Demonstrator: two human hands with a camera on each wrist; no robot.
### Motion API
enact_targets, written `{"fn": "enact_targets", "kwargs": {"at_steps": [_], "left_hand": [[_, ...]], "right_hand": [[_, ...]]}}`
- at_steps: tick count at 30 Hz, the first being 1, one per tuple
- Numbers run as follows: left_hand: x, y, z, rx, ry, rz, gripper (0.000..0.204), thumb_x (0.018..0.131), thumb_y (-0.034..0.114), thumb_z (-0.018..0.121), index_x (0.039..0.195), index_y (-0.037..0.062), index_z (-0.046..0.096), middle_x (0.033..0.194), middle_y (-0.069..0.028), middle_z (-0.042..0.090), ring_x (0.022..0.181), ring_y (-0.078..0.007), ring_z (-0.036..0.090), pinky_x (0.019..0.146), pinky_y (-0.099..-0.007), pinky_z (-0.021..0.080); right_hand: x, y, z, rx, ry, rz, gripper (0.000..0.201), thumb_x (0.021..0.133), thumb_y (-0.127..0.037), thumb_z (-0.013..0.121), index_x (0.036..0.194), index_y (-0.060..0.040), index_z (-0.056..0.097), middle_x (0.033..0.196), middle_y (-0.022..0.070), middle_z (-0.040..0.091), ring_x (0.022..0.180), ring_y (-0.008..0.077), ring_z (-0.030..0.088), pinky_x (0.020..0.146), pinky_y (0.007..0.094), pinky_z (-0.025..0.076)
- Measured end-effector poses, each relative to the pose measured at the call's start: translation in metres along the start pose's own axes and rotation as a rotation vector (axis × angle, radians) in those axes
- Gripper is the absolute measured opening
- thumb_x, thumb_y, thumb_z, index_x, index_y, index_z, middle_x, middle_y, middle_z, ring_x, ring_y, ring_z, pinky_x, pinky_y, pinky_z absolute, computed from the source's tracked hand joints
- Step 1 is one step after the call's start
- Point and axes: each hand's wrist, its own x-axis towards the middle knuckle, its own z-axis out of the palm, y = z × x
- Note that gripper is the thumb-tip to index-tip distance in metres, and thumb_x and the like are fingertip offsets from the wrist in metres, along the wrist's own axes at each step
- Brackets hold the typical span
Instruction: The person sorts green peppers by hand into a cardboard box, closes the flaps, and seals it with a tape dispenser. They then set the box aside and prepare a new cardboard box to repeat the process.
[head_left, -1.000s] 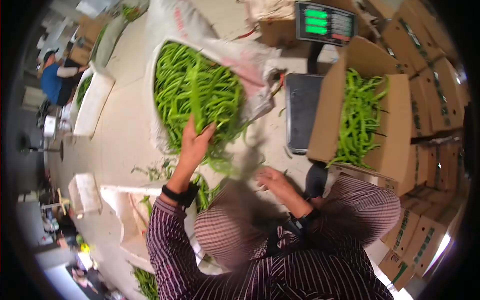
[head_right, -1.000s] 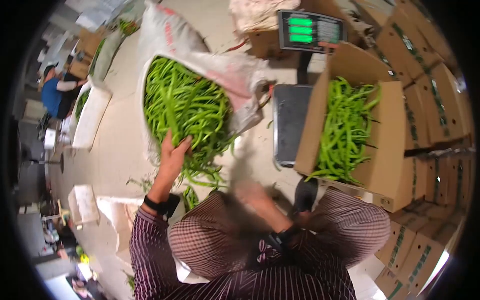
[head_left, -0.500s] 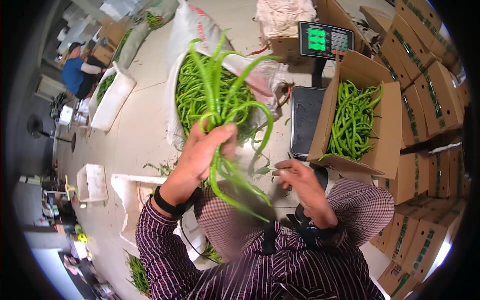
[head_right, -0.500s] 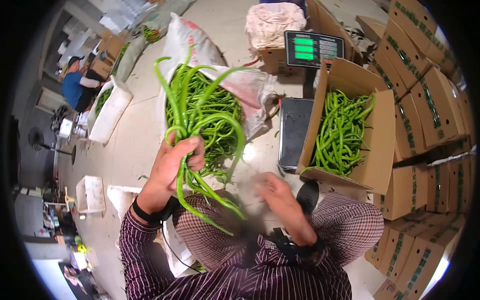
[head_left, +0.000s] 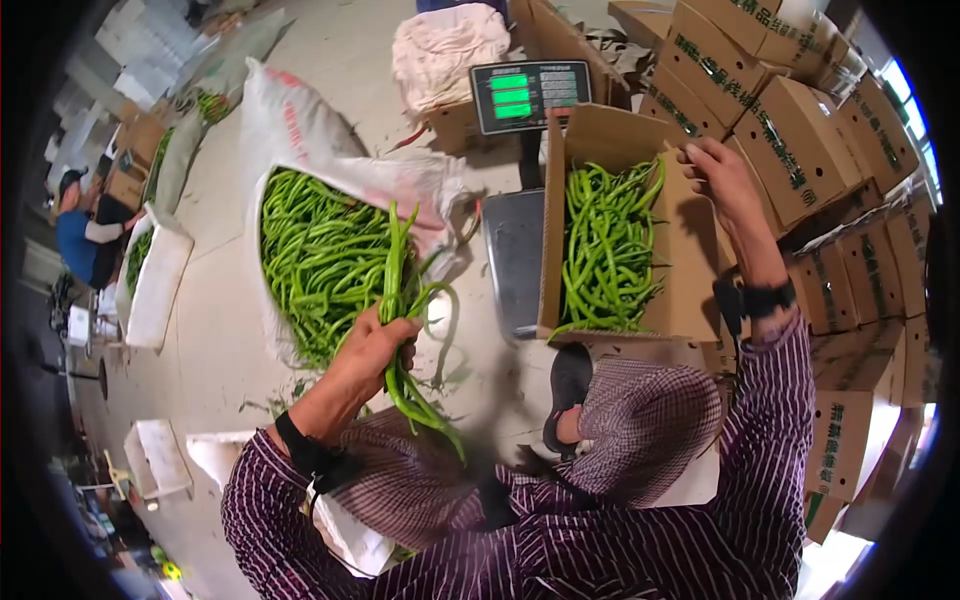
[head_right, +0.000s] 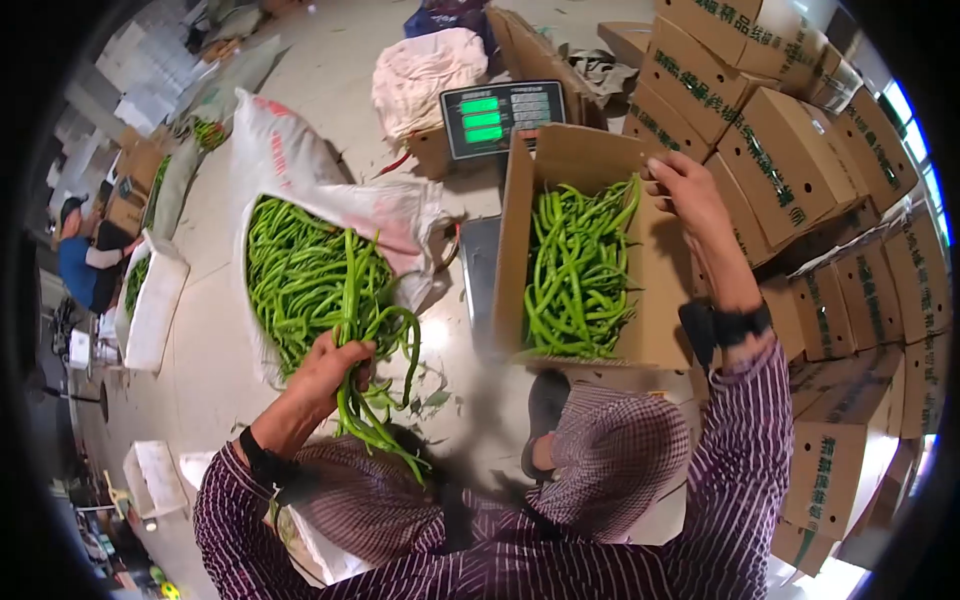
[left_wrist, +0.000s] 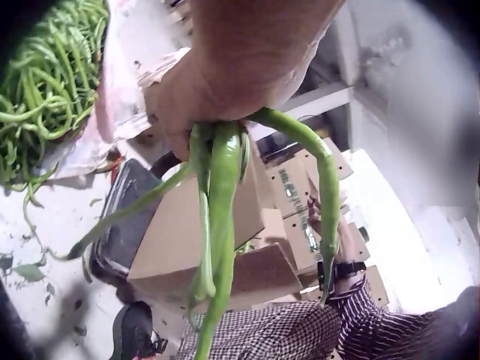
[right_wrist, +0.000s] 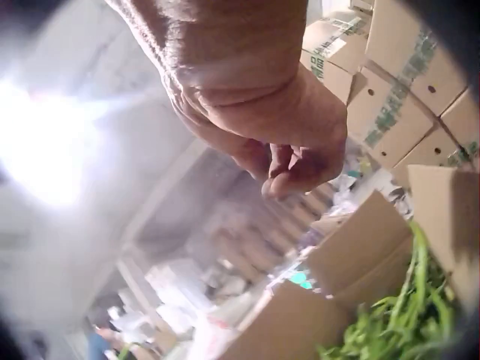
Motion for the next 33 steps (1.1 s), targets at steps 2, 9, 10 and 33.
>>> {"fn": "enact_targets", "kwargs": {"at_steps": [2, 9, 10, 33], "left_hand": [[0.018, -0.008, -0.001, 0.019, 0.031, -0.086, 0.014, 0.084, 0.007, 0.061, 0.096, 0.0058, 0.054, 0.068, -0.0001, 0.052, 0.052, -0.011, 0.048, 0.047, -0.0271, 0.041], [0.081, -0.024, -0.015, 0.174, 0.008, -0.129, 0.021, 0.085, 0.009, 0.062, 0.104, 0.0029, 0.06, 0.077, -0.0006, 0.057, 0.062, -0.0101, 0.051, 0.052, -0.0276, 0.044], [0.089, -0.026, -0.016, 0.177, 0.013, -0.147, 0.021, 0.085, 0.009, 0.062, 0.105, 0.0027, 0.06, 0.077, -0.0005, 0.057, 0.062, -0.0102, 0.051, 0.052, -0.0279, 0.044], [0.16, 0.175, 0.148, -0.116, -0.31, 0.399, 0.069, 0.091, 0.049, 0.058, 0.136, -0.0007, 0.042, 0.125, -0.0167, 0.056, 0.105, -0.0237, 0.059, 0.093, -0.0354, 0.045]], "right_hand": [[0.051, 0.023, -0.003, -0.021, 0.035, 0.028, 0.028, 0.092, -0.025, 0.061, 0.109, -0.0025, 0.062, 0.09, 0.0027, 0.062, 0.072, 0.0074, 0.054, 0.061, 0.023, 0.044], [0.171, 0.045, -0.008, -0.321, 0.089, -0.126, 0.03, 0.086, -0.029, 0.065, 0.096, -0.0004, 0.067, 0.074, 0.0064, 0.063, 0.065, 0.0143, 0.057, 0.058, 0.0303, 0.048], [0.183, 0.047, -0.008, -0.359, 0.061, -0.162, 0.031, 0.084, -0.03, 0.065, 0.095, -0.0003, 0.068, 0.075, 0.0081, 0.064, 0.066, 0.0163, 0.06, 0.061, 0.0315, 0.049], [0.125, -0.038, 0.057, -0.956, 0.476, -1.005, 0.012, 0.082, -0.007, 0.059, 0.093, -0.0055, 0.059, 0.094, 0.0166, 0.062, 0.082, 0.0357, 0.063, 0.067, 0.0403, 0.05]]}}
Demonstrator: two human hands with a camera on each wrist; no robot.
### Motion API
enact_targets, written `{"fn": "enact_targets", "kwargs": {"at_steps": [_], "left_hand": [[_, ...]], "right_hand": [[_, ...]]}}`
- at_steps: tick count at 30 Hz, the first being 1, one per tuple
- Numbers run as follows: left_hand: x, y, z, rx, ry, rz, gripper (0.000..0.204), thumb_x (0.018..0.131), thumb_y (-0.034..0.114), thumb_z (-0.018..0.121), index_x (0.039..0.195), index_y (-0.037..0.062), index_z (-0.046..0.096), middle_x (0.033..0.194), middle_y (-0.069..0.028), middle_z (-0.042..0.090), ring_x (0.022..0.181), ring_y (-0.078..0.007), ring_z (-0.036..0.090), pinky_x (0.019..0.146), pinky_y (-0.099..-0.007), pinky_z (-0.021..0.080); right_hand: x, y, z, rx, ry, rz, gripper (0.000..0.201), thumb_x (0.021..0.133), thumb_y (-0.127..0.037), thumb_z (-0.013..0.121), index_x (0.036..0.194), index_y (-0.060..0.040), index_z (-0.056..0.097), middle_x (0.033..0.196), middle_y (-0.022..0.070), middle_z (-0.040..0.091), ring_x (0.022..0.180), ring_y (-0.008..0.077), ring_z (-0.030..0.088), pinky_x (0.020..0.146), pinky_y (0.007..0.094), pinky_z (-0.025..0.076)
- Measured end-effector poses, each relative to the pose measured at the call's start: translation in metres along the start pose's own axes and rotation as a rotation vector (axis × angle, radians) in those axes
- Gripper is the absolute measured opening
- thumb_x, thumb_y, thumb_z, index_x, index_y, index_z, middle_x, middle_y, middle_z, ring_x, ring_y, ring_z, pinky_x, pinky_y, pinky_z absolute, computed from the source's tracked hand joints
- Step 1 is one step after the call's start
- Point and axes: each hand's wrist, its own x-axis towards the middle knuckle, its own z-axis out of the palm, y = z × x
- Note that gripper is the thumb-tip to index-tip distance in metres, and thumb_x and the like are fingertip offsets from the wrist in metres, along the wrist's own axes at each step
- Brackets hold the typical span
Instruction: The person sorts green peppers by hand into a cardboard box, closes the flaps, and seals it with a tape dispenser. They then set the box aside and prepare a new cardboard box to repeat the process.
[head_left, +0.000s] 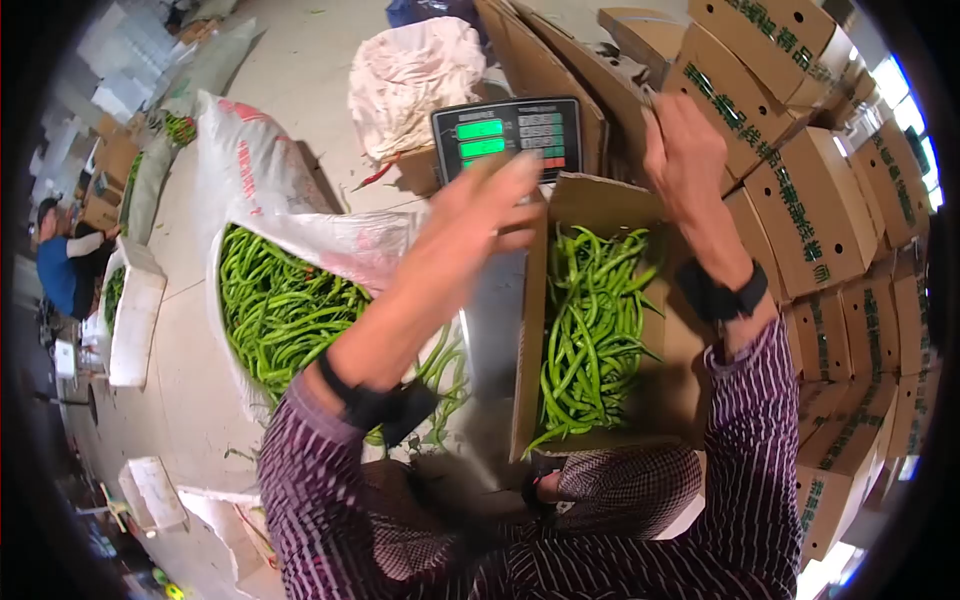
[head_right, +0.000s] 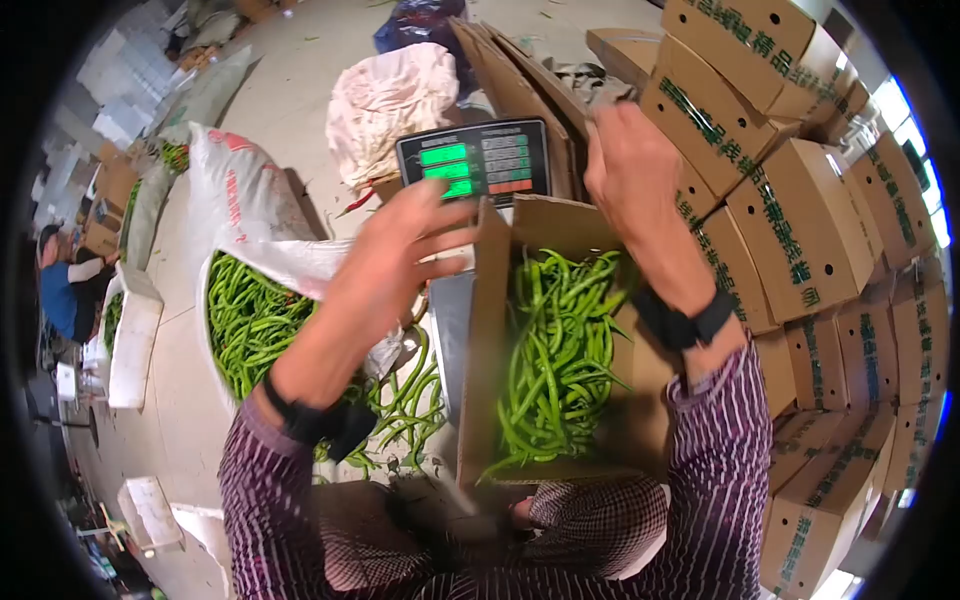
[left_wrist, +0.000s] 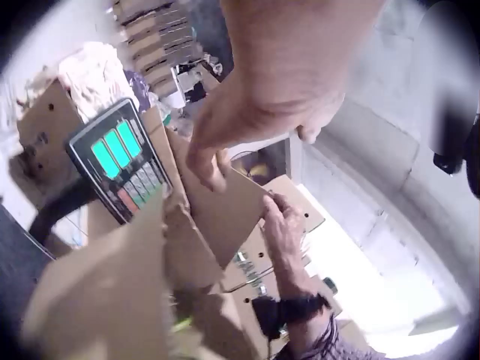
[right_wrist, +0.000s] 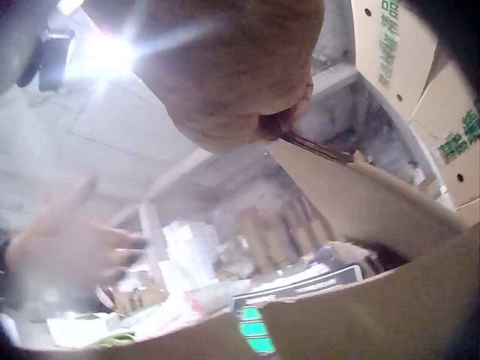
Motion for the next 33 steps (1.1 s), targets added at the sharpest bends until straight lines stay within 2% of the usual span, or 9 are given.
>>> {"fn": "enact_targets", "kwargs": {"at_steps": [3, 5, 8, 12, 17, 20, 23, 29, 33], "left_hand": [[0.029, 0.001, 0.052, -0.168, 0.034, -0.045, 0.074, 0.084, 0.055, 0.065, 0.124, -0.005, 0.052, 0.107, -0.0134, 0.061, 0.097, -0.025, 0.06, 0.085, -0.0344, 0.046], [0.063, -0.01, 0.073, -0.229, -0.136, -0.058, 0.049, 0.087, 0.039, 0.065, 0.11, -0.0044, 0.059, 0.096, -0.0108, 0.064, 0.09, -0.0233, 0.06, 0.077, -0.0347, 0.048], [0.068, -0.02, 0.096, -0.338, -0.032, 0.017, 0.028, 0.086, 0.019, 0.065, 0.102, -0.003, 0.061, 0.099, -0.0154, 0.064, 0.083, -0.0218, 0.063, 0.066, -0.0335, 0.052], [0.03, -0.028, 0.074, -0.4, 0.049, 0.326, 0.021, 0.084, 0.005, 0.056, 0.101, -0.0047, 0.061, 0.094, -0.0121, 0.065, 0.084, -0.0211, 0.063, 0.071, -0.0344, 0.053], [-0.058, 0.018, -0.053, -0.304, 0.161, 0.306, 0.025, 0.087, 0.012, 0.062, 0.109, 0.0023, 0.061, 0.107, -0.0107, 0.065, 0.099, -0.0258, 0.063, 0.094, -0.0504, 0.049], [-0.13, 0.049, -0.139, -0.228, 0.392, 0.365, 0.03, 0.085, 0.014, 0.066, 0.114, 0.0058, 0.06, 0.114, -0.0088, 0.063, 0.112, -0.0261, 0.057, 0.103, -0.052, 0.042], [-0.194, 0.061, -0.222, -0.075, 0.539, 0.408, 0.046, 0.087, 0.017, 0.066, 0.129, 0.0077, 0.05, 0.123, -0.0089, 0.058, 0.115, -0.0261, 0.056, 0.102, -0.0492, 0.043], [-0.26, -0.014, -0.359, -0.049, 0.733, 0.301, 0.051, 0.089, 0.01, 0.06, 0.136, 0.0039, 0.039, 0.127, -0.0135, 0.053, 0.116, -0.0315, 0.055, 0.099, -0.0498, 0.046], [-0.254, -0.092, -0.448, -0.218, 0.851, 0.313, 0.056, 0.087, 0.008, 0.061, 0.138, 0.0041, 0.038, 0.127, -0.0134, 0.054, 0.112, -0.0305, 0.057, 0.093, -0.0504, 0.049]], "right_hand": [[-0.022, -0.027, -0.024, 0.024, 0.003, -0.103, 0.02, 0.078, -0.002, 0.06, 0.098, -0.0046, 0.061, 0.094, 0.0148, 0.062, 0.082, 0.0328, 0.063, 0.068, 0.0376, 0.051], [-0.036, -0.043, -0.035, 0.047, 0.031, -0.169, 0.025, 0.076, 0.0, 0.06, 0.101, -0.0037, 0.062, 0.094, 0.0139, 0.062, 0.082, 0.0316, 0.063, 0.069, 0.0371, 0.051], [-0.042, -0.062, -0.05, 0.07, 0.026, -0.147, 0.031, 0.076, 0.004, 0.061, 0.106, -0.0028, 0.064, 0.098, 0.0127, 0.064, 0.088, 0.03, 0.064, 0.074, 0.0356, 0.052], [-0.058, -0.096, -0.075, 0.403, -0.032, -0.068, 0.029, 0.081, 0.004, 0.064, 0.11, -0.0011, 0.063, 0.11, 0.0137, 0.062, 0.095, 0.0286, 0.063, 0.079, 0.0349, 0.052], [-0.077, -0.127, -0.122, 0.642, -0.231, 0.103, 0.021, 0.082, 0.005, 0.062, 0.103, 0.0005, 0.064, 0.106, 0.0127, 0.063, 0.091, 0.0223, 0.063, 0.076, 0.0304, 0.05], [-0.078, -0.144, -0.13, 0.892, -0.536, 0.261, 0.01, 0.083, 0.003, 0.06, 0.091, 0.0031, 0.065, 0.089, 0.0122, 0.065, 0.083, 0.0217, 0.063, 0.073, 0.0292, 0.049], [-0.074, -0.17, -0.147, 1.024, -0.8, 0.161, 0.013, 0.082, 0.002, 0.062, 0.094, 0.0012, 0.065, 0.091, 0.0133, 0.065, 0.084, 0.0222, 0.064, 0.073, 0.0307, 0.05], [-0.094, -0.227, -0.18, 1.219, -1.194, -0.104, 0.021, 0.082, -0.005, 0.067, 0.102, -0.0045, 0.065, 0.095, 0.014, 0.065, 0.087, 0.026, 0.066, 0.072, 0.0334, 0.052], [-0.118, -0.245, -0.191, 1.15, -1.426, -0.036, 0.017, 0.084, -0.013, 0.067, 0.1, -0.0059, 0.065, 0.096, 0.0098, 0.065, 0.088, 0.0279, 0.065, 0.077, 0.0371, 0.053]]}}
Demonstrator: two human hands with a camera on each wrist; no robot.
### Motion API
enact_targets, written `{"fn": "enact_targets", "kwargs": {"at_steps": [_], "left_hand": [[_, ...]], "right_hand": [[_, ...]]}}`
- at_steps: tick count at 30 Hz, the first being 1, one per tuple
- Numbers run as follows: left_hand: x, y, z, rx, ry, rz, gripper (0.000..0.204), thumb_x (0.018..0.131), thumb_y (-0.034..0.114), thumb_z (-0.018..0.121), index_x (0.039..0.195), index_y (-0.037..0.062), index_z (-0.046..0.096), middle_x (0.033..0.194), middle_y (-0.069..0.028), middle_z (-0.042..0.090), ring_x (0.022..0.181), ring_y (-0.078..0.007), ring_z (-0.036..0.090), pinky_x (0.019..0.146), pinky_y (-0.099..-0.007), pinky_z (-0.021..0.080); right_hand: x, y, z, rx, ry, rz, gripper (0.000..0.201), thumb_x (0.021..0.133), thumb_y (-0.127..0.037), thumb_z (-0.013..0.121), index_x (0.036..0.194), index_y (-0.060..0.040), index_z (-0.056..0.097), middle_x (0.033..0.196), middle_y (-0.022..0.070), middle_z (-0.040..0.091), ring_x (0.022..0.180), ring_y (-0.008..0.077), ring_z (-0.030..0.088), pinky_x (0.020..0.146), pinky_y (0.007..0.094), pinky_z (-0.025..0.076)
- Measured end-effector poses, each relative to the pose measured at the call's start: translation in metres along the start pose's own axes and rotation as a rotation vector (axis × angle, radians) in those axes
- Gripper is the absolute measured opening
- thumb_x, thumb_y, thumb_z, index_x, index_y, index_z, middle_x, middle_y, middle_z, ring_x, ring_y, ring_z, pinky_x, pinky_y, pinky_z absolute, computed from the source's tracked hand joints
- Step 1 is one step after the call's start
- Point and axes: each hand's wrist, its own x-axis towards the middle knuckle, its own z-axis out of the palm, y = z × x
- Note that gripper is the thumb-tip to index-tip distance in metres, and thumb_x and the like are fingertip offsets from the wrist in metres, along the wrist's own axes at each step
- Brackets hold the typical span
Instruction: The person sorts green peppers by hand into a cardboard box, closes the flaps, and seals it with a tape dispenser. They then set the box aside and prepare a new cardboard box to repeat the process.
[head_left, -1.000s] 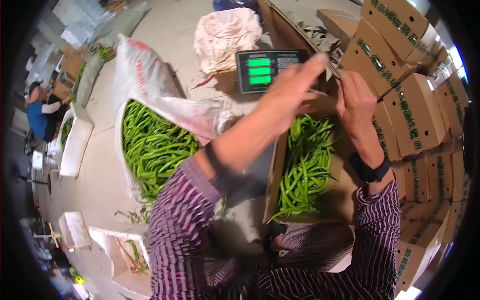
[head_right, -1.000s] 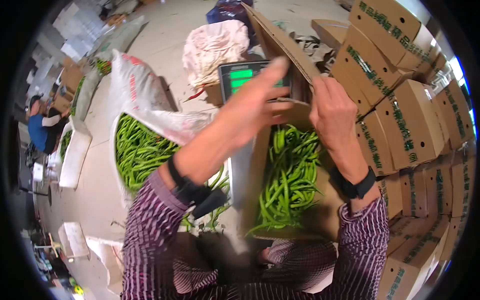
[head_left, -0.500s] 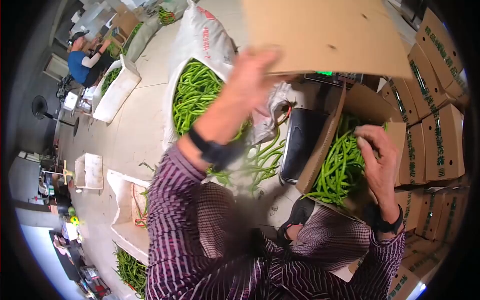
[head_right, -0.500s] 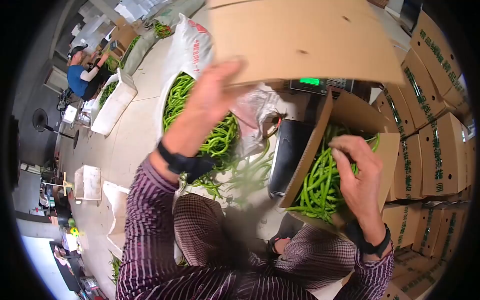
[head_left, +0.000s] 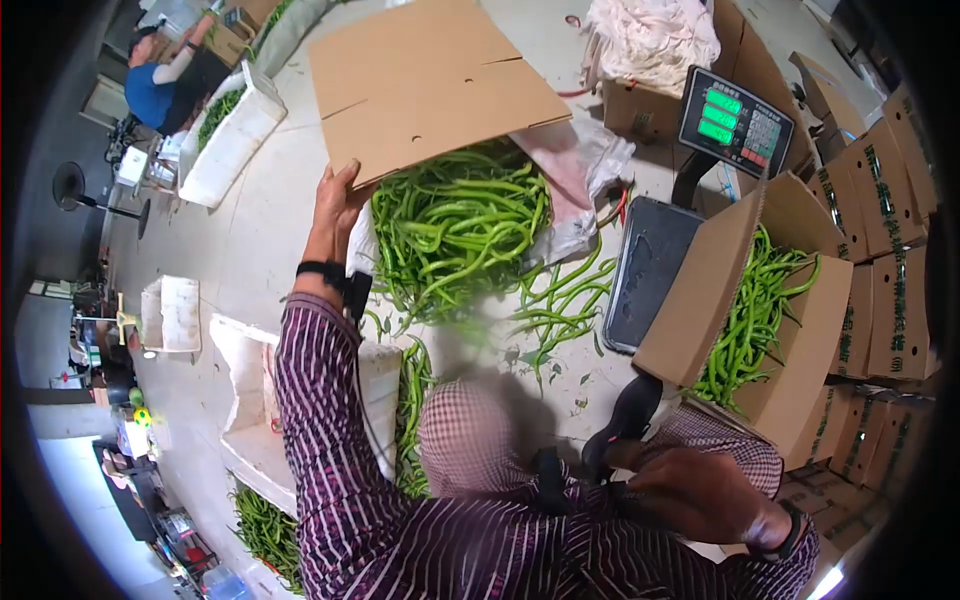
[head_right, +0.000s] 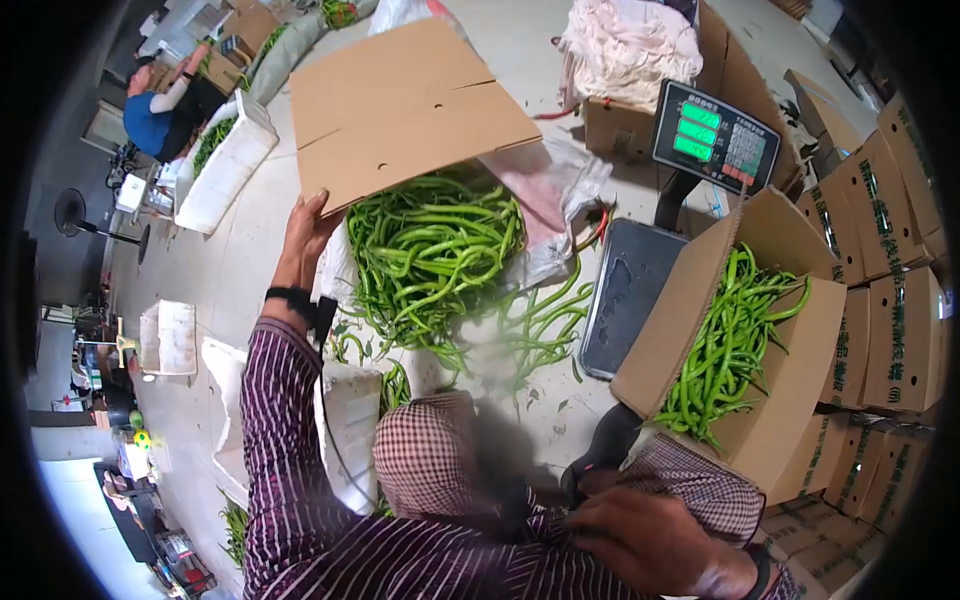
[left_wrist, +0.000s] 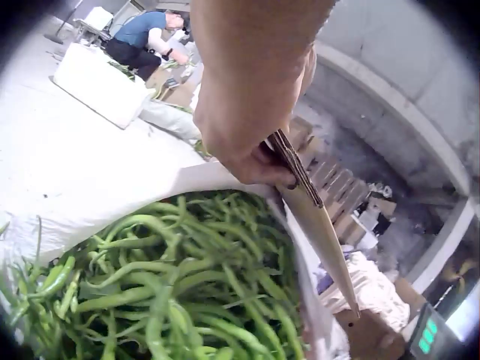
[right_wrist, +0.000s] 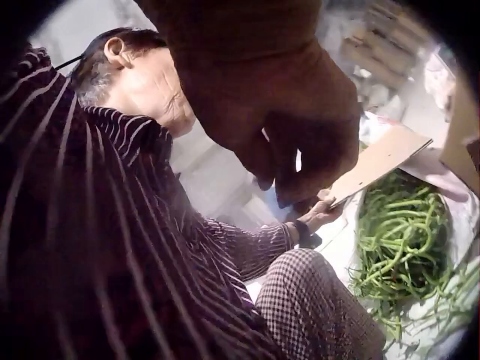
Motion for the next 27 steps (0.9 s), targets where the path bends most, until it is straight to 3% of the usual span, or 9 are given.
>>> {"fn": "enact_targets", "kwargs": {"at_steps": [5, 9, 12, 14, 16, 17, 19, 22, 27], "left_hand": [[0.056, -0.041, -0.032, 0.598, 0.54, 0.028, 0.057, 0.08, 0.012, 0.068, 0.131, -0.0016, 0.047, 0.119, -0.018, 0.058, 0.103, -0.0324, 0.06, 0.081, -0.0444, 0.053], [0.029, -0.042, -0.014, 1.263, 0.874, 0.072, 0.056, 0.077, 0.017, 0.07, 0.124, -0.0069, 0.053, 0.114, -0.024, 0.058, 0.103, -0.034, 0.059, 0.086, -0.04, 0.05], [-0.036, -0.061, -0.008, 1.102, 0.549, 0.741, 0.042, 0.085, 0.014, 0.063, 0.12, -0.0069, 0.056, 0.113, -0.0231, 0.057, 0.1, -0.0307, 0.059, 0.085, -0.0396, 0.049], [-0.114, -0.078, 0.018, 0.907, 0.174, 0.466, 0.025, 0.09, 0.006, 0.056, 0.113, -0.0052, 0.061, 0.103, -0.0153, 0.065, 0.094, -0.0212, 0.061, 0.082, -0.0291, 0.048], [-0.172, -0.129, 0.027, 1.168, -0.293, 0.538, 0.024, 0.09, 0.006, 0.058, 0.112, 0.0018, 0.063, 0.097, -0.0096, 0.066, 0.084, -0.0167, 0.062, 0.075, -0.0279, 0.049], [-0.198, -0.161, 0.033, 1.03, -0.427, 0.273, 0.026, 0.087, 0.006, 0.062, 0.113, 0.0031, 0.063, 0.099, -0.01, 0.066, 0.087, -0.0188, 0.063, 0.077, -0.0299, 0.05], [-0.219, -0.211, 0.051, 0.988, -0.489, 0.119, 0.038, 0.08, 0.008, 0.07, 0.117, 0.0031, 0.061, 0.104, -0.0148, 0.064, 0.092, -0.0276, 0.064, 0.081, -0.0356, 0.05], [-0.217, -0.257, 0.08, 1.272, -0.685, 0.264, 0.067, 0.075, 0.013, 0.073, 0.133, -0.0013, 0.043, 0.119, -0.0196, 0.055, 0.111, -0.0376, 0.05, 0.092, -0.0448, 0.043], [-0.204, -0.325, 0.111, 1.564, -0.688, 0.359, 0.065, 0.081, 0.011, 0.063, 0.138, -0.0009, 0.035, 0.13, -0.019, 0.046, 0.119, -0.037, 0.042, 0.095, -0.0494, 0.038]], "right_hand": [[0.015, 0.025, 0.05, 0.352, -0.017, 0.442, 0.023, 0.085, -0.014, 0.067, 0.105, -0.0026, 0.066, 0.092, 0.0168, 0.066, 0.088, 0.0284, 0.066, 0.075, 0.0332, 0.053], [0.053, 0.094, 0.117, 0.412, 0.129, 0.504, 0.03, 0.087, -0.022, 0.063, 0.108, -0.0001, 0.065, 0.095, 0.0154, 0.068, 0.086, 0.0239, 0.067, 0.078, 0.0347, 0.051], [0.079, 0.146, 0.155, 0.609, 0.214, 0.636, 0.032, 0.087, -0.024, 0.064, 0.107, 0.0005, 0.065, 0.094, 0.0115, 0.068, 0.084, 0.0174, 0.064, 0.076, 0.033, 0.051], [0.098, 0.19, 0.178, 0.695, 0.24, 0.686, 0.032, 0.087, -0.027, 0.064, 0.106, -0.0012, 0.065, 0.095, 0.0072, 0.067, 0.082, 0.0142, 0.061, 0.074, 0.0313, 0.05], [0.108, 0.224, 0.2, 0.77, 0.259, 0.71, 0.032, 0.087, -0.028, 0.063, 0.106, -0.0024, 0.066, 0.095, 0.0046, 0.066, 0.082, 0.0127, 0.06, 0.072, 0.03, 0.05], [0.117, 0.233, 0.208, 0.809, 0.364, 0.747, 0.031, 0.088, -0.028, 0.063, 0.106, -0.003, 0.066, 0.093, 0.0031, 0.064, 0.082, 0.0125, 0.059, 0.072, 0.029, 0.049], [0.135, 0.25, 0.217, 0.844, 0.474, 0.794, 0.03, 0.088, -0.028, 0.062, 0.106, -0.0036, 0.065, 0.092, 0.0016, 0.063, 0.082, 0.0124, 0.059, 0.072, 0.0279, 0.049], [0.156, 0.291, 0.218, 0.913, 0.489, 0.76, 0.036, 0.087, -0.028, 0.064, 0.113, -0.0029, 0.061, 0.098, 0.0017, 0.06, 0.087, 0.0106, 0.055, 0.077, 0.0284, 0.047], [0.177, 0.32, 0.228, 1.18, 0.706, 0.654, 0.046, 0.09, -0.028, 0.06, 0.128, -0.0024, 0.049, 0.115, 0.0054, 0.056, 0.105, 0.0144, 0.053, 0.093, 0.0304, 0.043]]}}
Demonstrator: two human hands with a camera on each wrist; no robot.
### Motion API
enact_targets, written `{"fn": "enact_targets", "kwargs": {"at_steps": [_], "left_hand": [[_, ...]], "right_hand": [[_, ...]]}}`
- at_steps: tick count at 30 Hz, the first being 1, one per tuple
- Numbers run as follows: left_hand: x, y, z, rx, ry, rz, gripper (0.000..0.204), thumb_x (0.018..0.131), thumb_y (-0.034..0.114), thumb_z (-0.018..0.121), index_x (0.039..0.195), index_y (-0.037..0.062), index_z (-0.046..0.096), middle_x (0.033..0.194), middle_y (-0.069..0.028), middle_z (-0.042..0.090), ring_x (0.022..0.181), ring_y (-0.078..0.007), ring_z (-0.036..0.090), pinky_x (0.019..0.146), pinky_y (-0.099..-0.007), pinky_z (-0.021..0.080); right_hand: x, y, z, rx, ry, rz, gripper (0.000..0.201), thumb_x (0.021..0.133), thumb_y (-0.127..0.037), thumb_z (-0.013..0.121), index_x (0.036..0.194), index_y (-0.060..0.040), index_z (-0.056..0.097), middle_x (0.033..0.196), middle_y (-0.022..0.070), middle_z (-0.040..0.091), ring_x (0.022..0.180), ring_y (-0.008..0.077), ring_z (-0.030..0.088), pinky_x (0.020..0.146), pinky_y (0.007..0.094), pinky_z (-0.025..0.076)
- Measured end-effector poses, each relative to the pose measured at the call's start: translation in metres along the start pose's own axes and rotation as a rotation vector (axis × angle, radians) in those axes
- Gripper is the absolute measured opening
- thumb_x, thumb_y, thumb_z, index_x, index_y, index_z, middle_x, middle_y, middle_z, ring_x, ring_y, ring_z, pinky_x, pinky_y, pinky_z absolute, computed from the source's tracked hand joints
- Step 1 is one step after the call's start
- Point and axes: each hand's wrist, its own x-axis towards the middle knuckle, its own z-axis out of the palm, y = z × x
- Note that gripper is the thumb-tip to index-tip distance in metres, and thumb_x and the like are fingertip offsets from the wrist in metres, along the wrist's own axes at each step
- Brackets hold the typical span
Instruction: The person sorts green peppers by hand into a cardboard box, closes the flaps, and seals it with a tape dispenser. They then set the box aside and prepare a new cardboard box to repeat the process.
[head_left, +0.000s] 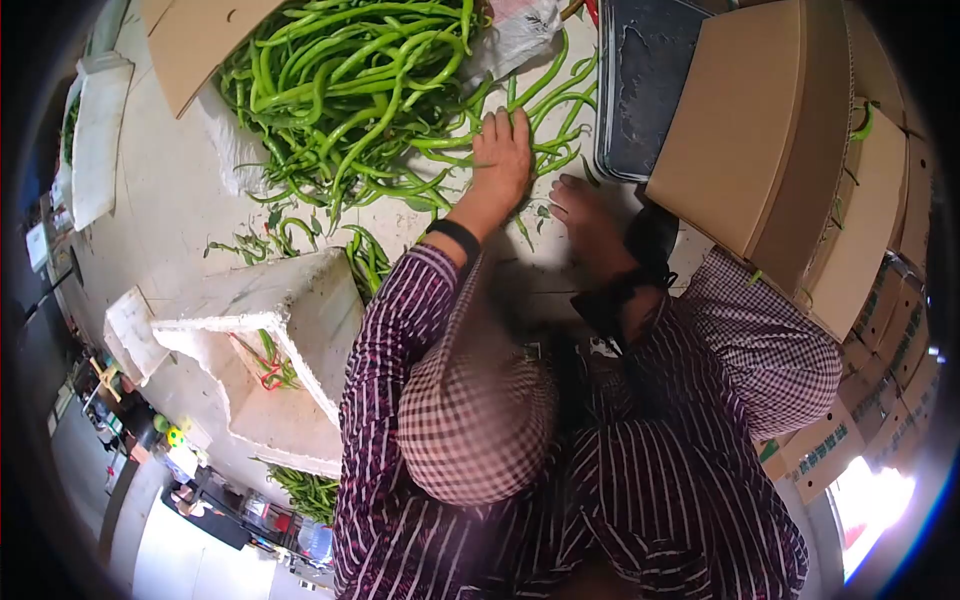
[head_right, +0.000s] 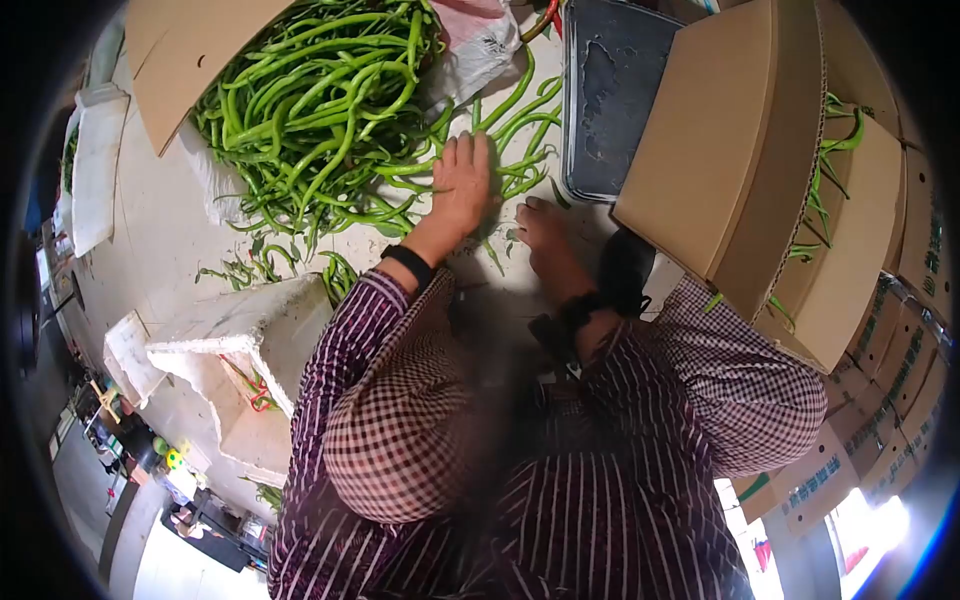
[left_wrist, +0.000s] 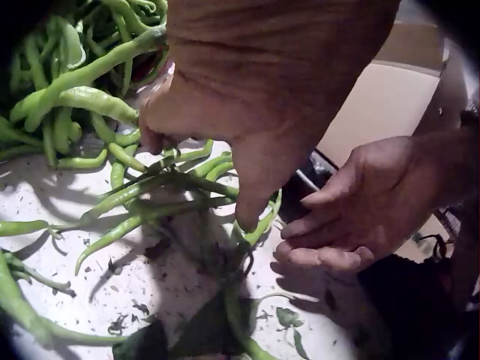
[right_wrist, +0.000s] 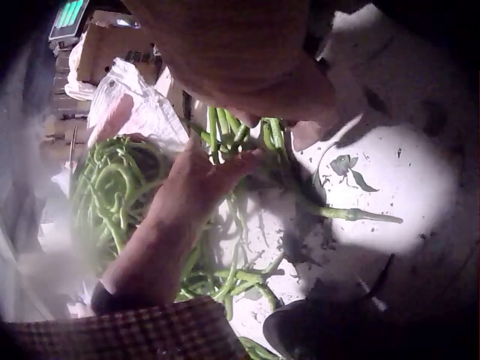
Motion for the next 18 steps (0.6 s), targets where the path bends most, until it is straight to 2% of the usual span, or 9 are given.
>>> {"fn": "enact_targets", "kwargs": {"at_steps": [2, 4, 5, 7, 8, 11, 13, 14, 18], "left_hand": [[0.007, -0.004, 0.018, 0.099, -0.05, -0.071, 0.049, 0.087, 0.011, 0.051, 0.133, -0.0008, 0.039, 0.123, -0.0202, 0.051, 0.118, -0.0365, 0.047, 0.091, -0.0503, 0.043], [0.016, -0.002, 0.013, -0.017, -0.243, -0.198, 0.044, 0.087, 0.011, 0.05, 0.128, -0.0014, 0.041, 0.117, -0.0204, 0.054, 0.112, -0.0375, 0.052, 0.087, -0.0504, 0.045], [0.016, 0.0, 0.011, -0.132, -0.435, -0.331, 0.038, 0.088, 0.011, 0.049, 0.123, -0.0019, 0.043, 0.11, -0.0206, 0.057, 0.106, -0.0385, 0.057, 0.083, -0.0505, 0.048], [-0.001, 0.002, 0.013, -0.133, -0.367, -0.327, 0.036, 0.085, 0.015, 0.056, 0.116, -0.0007, 0.046, 0.102, -0.0219, 0.06, 0.095, -0.0411, 0.06, 0.077, -0.0509, 0.05], [-0.008, 0.001, 0.008, -0.192, -0.35, -0.309, 0.042, 0.082, 0.017, 0.06, 0.118, 0.0005, 0.045, 0.105, -0.0225, 0.059, 0.098, -0.0411, 0.059, 0.079, -0.0502, 0.05], [-0.012, -0.003, 0.012, -0.296, -0.312, -0.325, 0.058, 0.073, 0.023, 0.071, 0.12, 0.004, 0.045, 0.111, -0.0243, 0.056, 0.102, -0.0413, 0.057, 0.082, -0.0491, 0.049], [-0.011, 0.002, 0.009, -0.395, -0.186, -0.355, 0.058, 0.073, 0.023, 0.071, 0.121, 0.004, 0.044, 0.11, -0.0235, 0.053, 0.101, -0.0427, 0.056, 0.083, -0.0496, 0.048], [-0.005, 0.007, 0.009, -0.266, 0.008, -0.227, 0.057, 0.073, 0.021, 0.072, 0.118, 0.0018, 0.045, 0.105, -0.0234, 0.054, 0.091, -0.0436, 0.058, 0.077, -0.0522, 0.047], [0.012, 0.004, 0.023, -0.45, -0.153, -0.376, 0.061, 0.074, 0.022, 0.071, 0.125, 0.0023, 0.042, 0.113, -0.0281, 0.051, 0.099, -0.0473, 0.052, 0.088, -0.0512, 0.043]], "right_hand": [[0.016, 0.008, -0.003, 0.025, 0.003, -0.067, 0.045, 0.091, -0.027, 0.059, 0.128, -0.0028, 0.048, 0.116, 0.0065, 0.056, 0.107, 0.0152, 0.053, 0.096, 0.032, 0.041], [0.049, 0.035, -0.017, -0.316, -0.016, -0.534, 0.042, 0.093, -0.023, 0.058, 0.129, -0.0053, 0.047, 0.118, 0.0072, 0.056, 0.112, 0.0157, 0.051, 0.099, 0.0352, 0.039], [0.052, 0.038, -0.019, -0.316, -0.011, -0.527, 0.042, 0.093, -0.023, 0.058, 0.129, -0.0053, 0.047, 0.118, 0.0072, 0.056, 0.112, 0.0157, 0.051, 0.099, 0.0352, 0.039], [0.046, 0.007, 0.006, 0.234, 0.049, -0.06, 0.037, 0.093, -0.021, 0.057, 0.127, -0.0075, 0.05, 0.118, 0.004, 0.057, 0.112, 0.0147, 0.05, 0.099, 0.0375, 0.038], [0.062, 0.006, 0.004, 0.227, -0.074, 0.043, 0.03, 0.094, -0.02, 0.056, 0.122, -0.0096, 0.052, 0.115, 0.0004, 0.058, 0.111, 0.013, 0.05, 0.096, 0.0359, 0.039], [0.063, -0.008, 0.018, 0.063, -0.019, -0.017, 0.025, 0.094, -0.018, 0.054, 0.117, -0.0069, 0.057, 0.107, 0.0015, 0.059, 0.095, 0.0149, 0.053, 0.085, 0.0306, 0.041], [0.076, 0.008, 0.006, 0.086, -0.074, -0.055, 0.025, 0.095, -0.019, 0.053, 0.117, -0.0073, 0.057, 0.107, 0.0018, 0.06, 0.094, 0.0144, 0.054, 0.084, 0.0308, 0.042], [0.084, 0.016, 0.001, 0.109, -0.131, -0.1, 0.026, 0.096, -0.02, 0.053, 0.117, -0.0076, 0.057, 0.107, 0.0021, 0.061, 0.094, 0.0139, 0.056, 0.083, 0.031, 0.043], [0.073, -0.009, 0.019, 0.336, -0.016, 0.016, 0.021, 0.098, -0.023, 0.051, 0.112, -0.0086, 0.06, 0.099, -0.0006, 0.061, 0.083, 0.0092, 0.054, 0.072, 0.0255, 0.043]]}}
